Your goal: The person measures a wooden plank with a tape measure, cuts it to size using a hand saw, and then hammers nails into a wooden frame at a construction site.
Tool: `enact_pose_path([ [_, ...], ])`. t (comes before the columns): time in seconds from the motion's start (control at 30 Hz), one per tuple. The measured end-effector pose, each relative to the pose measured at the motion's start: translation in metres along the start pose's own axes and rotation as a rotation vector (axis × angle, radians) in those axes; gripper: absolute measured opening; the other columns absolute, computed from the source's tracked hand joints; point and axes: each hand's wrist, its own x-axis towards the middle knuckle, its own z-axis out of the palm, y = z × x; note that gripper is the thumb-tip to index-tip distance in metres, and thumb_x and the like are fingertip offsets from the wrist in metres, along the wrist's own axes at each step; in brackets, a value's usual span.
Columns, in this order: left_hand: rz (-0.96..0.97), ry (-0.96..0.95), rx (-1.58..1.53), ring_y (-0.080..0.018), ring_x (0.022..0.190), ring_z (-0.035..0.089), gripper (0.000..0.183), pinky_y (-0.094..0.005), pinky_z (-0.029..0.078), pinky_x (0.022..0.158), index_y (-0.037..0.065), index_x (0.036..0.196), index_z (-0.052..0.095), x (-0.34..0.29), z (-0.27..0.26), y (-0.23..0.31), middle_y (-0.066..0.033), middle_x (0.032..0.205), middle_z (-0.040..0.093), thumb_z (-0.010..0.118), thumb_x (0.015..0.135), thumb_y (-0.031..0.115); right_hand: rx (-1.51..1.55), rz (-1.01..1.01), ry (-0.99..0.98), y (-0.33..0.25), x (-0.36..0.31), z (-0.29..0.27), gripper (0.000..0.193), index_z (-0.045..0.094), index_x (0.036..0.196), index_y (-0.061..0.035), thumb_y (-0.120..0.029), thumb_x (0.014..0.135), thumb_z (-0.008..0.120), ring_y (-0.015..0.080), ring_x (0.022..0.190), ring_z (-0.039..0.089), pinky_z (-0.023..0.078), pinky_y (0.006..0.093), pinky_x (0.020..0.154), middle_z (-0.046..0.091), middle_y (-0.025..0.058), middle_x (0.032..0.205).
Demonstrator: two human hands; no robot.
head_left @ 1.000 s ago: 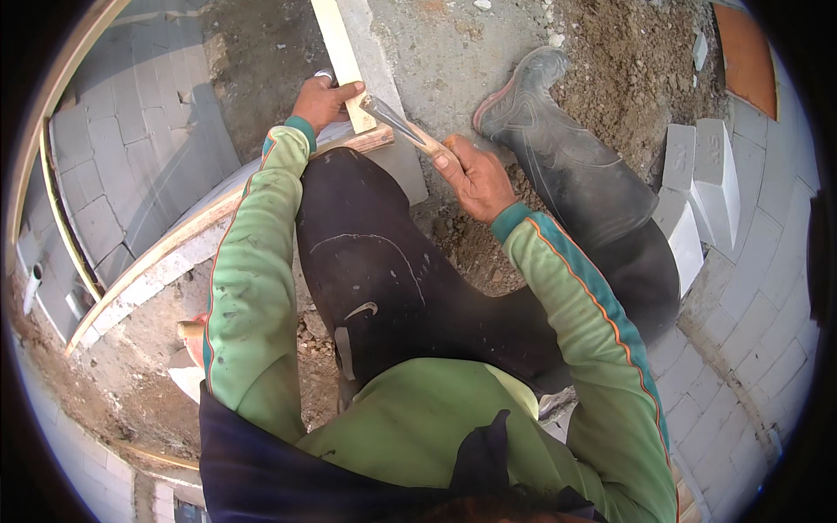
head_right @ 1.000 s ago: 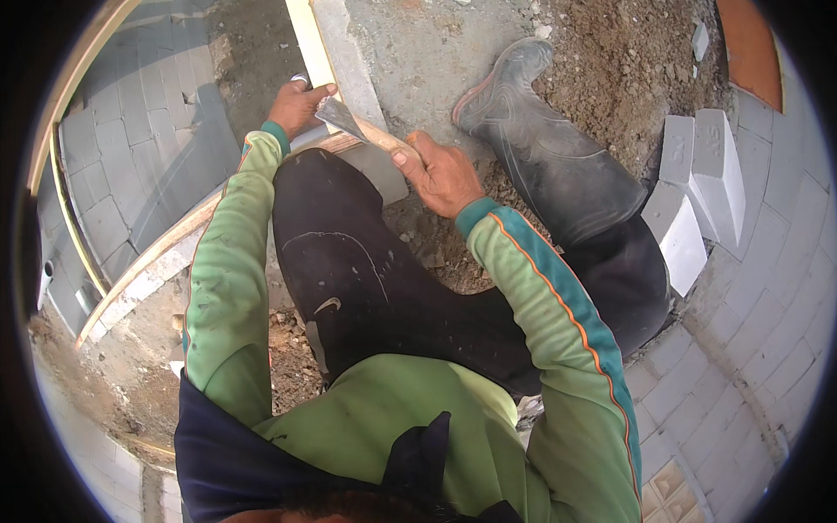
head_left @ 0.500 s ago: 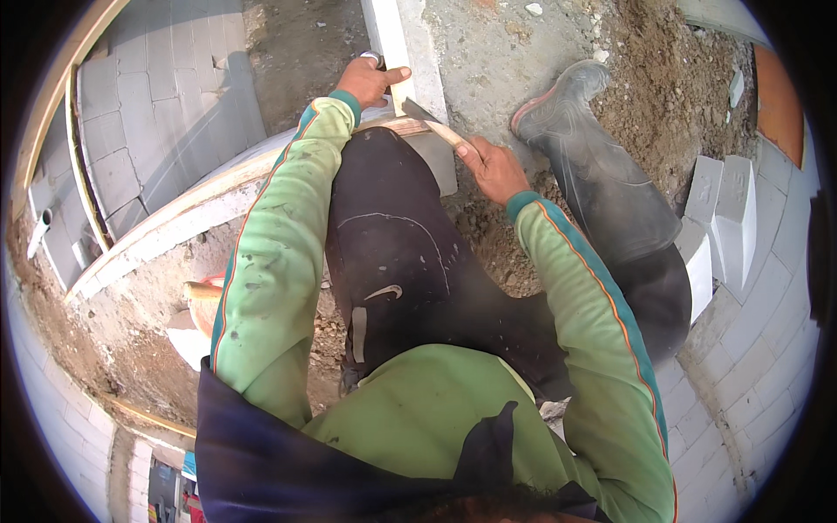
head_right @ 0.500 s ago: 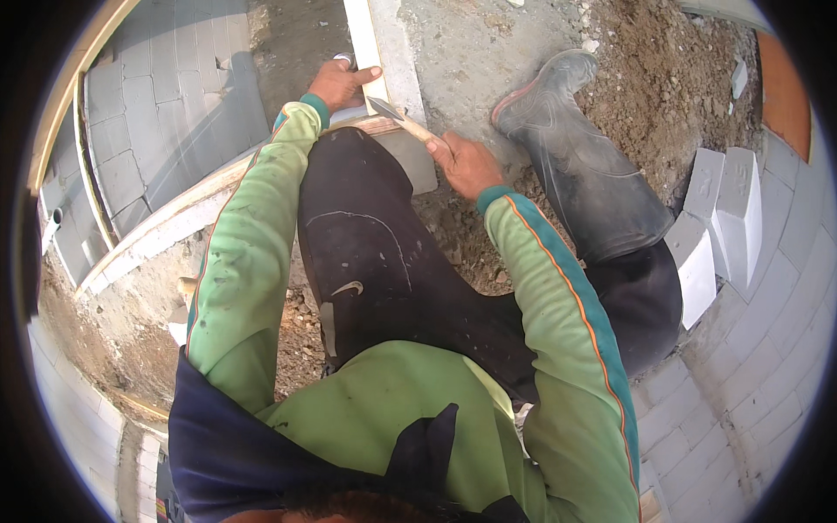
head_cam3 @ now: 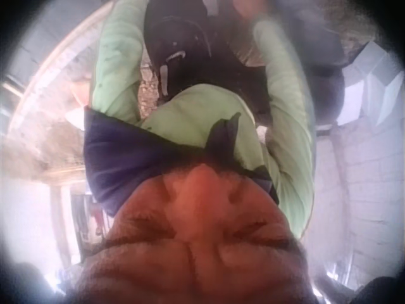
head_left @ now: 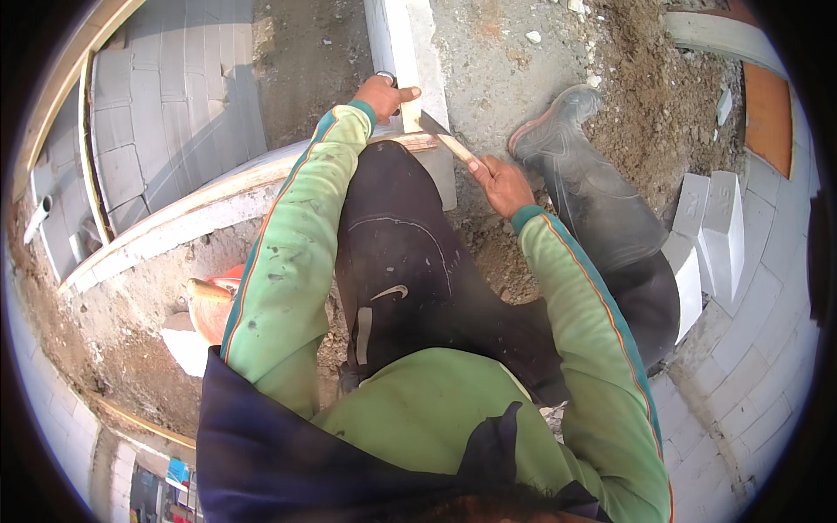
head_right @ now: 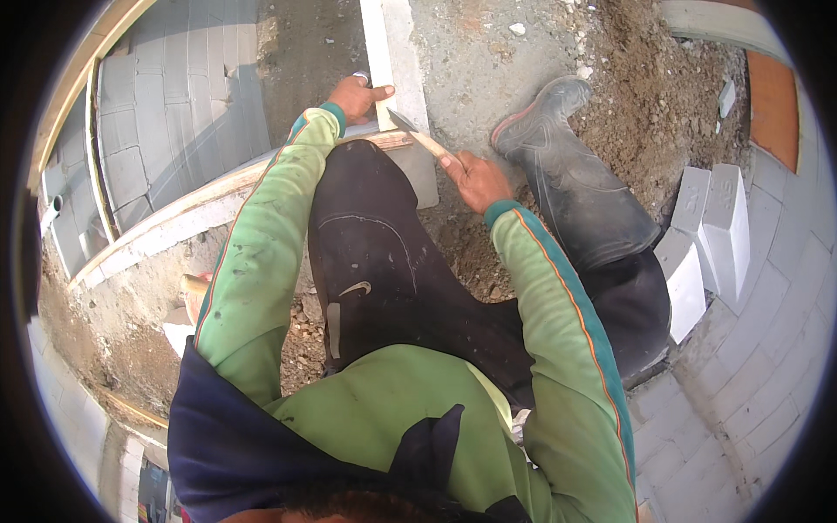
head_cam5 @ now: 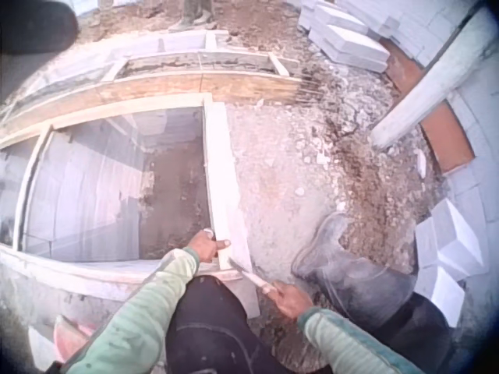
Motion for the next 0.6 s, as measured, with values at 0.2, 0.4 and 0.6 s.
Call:
enact_pose_path([
  [0.2, -0.036, -0.050, -0.020, -0.0321, 0.107, 0.068, 0.078, -0.0412, 0.060, 0.081, -0.008, 0.141, 0.046, -0.001, 0.002, -0.016, -0.0247, 0.128, 0.062, 0.073, 0.091, 0.045, 0.666, 0.258, -0.006, -0.070, -0.040, -0.070, 0.041, 0.062, 0.098, -0.0081, -0.047, 0.105, 0.050, 0.0062, 0.051, 0.037, 0.032, 0.0249, 0.044, 0.048, -0.0037, 0.068],
  [0.4, 0.256, 0.299, 0.206, -0.0359, 0.116, 0.065, 0.053, -0.0433, 0.049, 0.101, 0.003, 0.137, 0.060, -0.023, -0.023, -0.081, -0.0196, 0.131, 0.065, 0.061, 0.098, 0.039, 1.035, 0.101, 0.071, -0.112, -0.184, -0.141, 0.037, 0.058, 0.117, -0.0022, -0.037, 0.104, 0.057, 0.0053, 0.048, 0.041, 0.034, 0.0203, 0.041, 0.049, -0.0017, 0.070],
  [0.6, 0.176, 0.452, 0.909, -0.0404, 0.130, 0.055, 0.051, -0.0538, 0.028, 0.118, 0.011, 0.138, 0.062, -0.130, -0.020, -0.116, -0.0261, 0.134, 0.061, 0.056, 0.097, 0.041, 1.118, -0.113, 0.418, -0.104, -0.324, -0.144, 0.046, 0.055, 0.119, -0.0002, -0.038, 0.096, 0.069, 0.0049, 0.045, 0.042, 0.033, 0.0195, 0.038, 0.049, -0.0005, 0.065],
])
